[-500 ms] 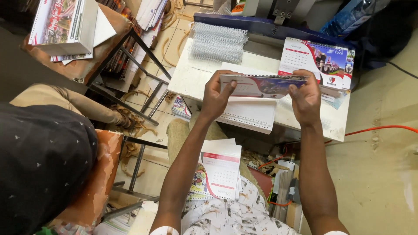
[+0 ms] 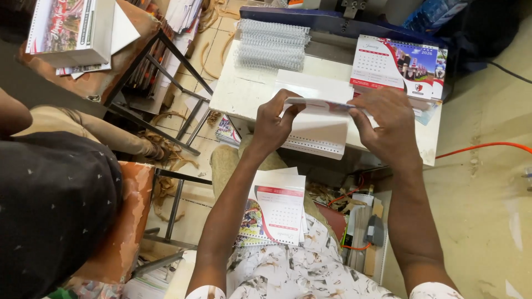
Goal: Assembling and aligning calendar pages for binding in a print shop environment.
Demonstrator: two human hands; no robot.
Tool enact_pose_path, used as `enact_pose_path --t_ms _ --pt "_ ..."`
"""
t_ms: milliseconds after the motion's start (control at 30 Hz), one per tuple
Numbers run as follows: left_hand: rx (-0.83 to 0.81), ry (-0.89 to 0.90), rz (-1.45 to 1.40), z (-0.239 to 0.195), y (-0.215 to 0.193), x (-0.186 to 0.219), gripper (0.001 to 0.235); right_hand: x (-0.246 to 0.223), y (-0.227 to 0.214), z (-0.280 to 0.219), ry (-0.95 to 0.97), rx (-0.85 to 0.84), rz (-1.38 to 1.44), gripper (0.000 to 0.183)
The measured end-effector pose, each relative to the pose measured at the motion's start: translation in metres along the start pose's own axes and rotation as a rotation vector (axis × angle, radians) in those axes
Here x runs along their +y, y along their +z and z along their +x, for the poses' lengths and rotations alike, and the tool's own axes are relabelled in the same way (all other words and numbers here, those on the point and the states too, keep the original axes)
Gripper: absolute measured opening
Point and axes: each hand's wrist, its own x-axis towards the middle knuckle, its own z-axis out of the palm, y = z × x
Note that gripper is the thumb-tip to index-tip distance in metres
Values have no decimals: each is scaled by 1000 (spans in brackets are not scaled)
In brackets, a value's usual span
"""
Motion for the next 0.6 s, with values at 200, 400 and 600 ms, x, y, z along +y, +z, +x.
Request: enact_pose_path --t_ms 200,400,600 --pt "-68 -7 101 -23 -1 -2 63 21 -2 -17 69 64 -140 14" --pt "-401 -29 1039 -110 17 -22 58 4 -29 -15 49 168 -189 11" --pt "185 -176 538 -180 15 10 34 -48 42 -60 -67 -226 -222 8"
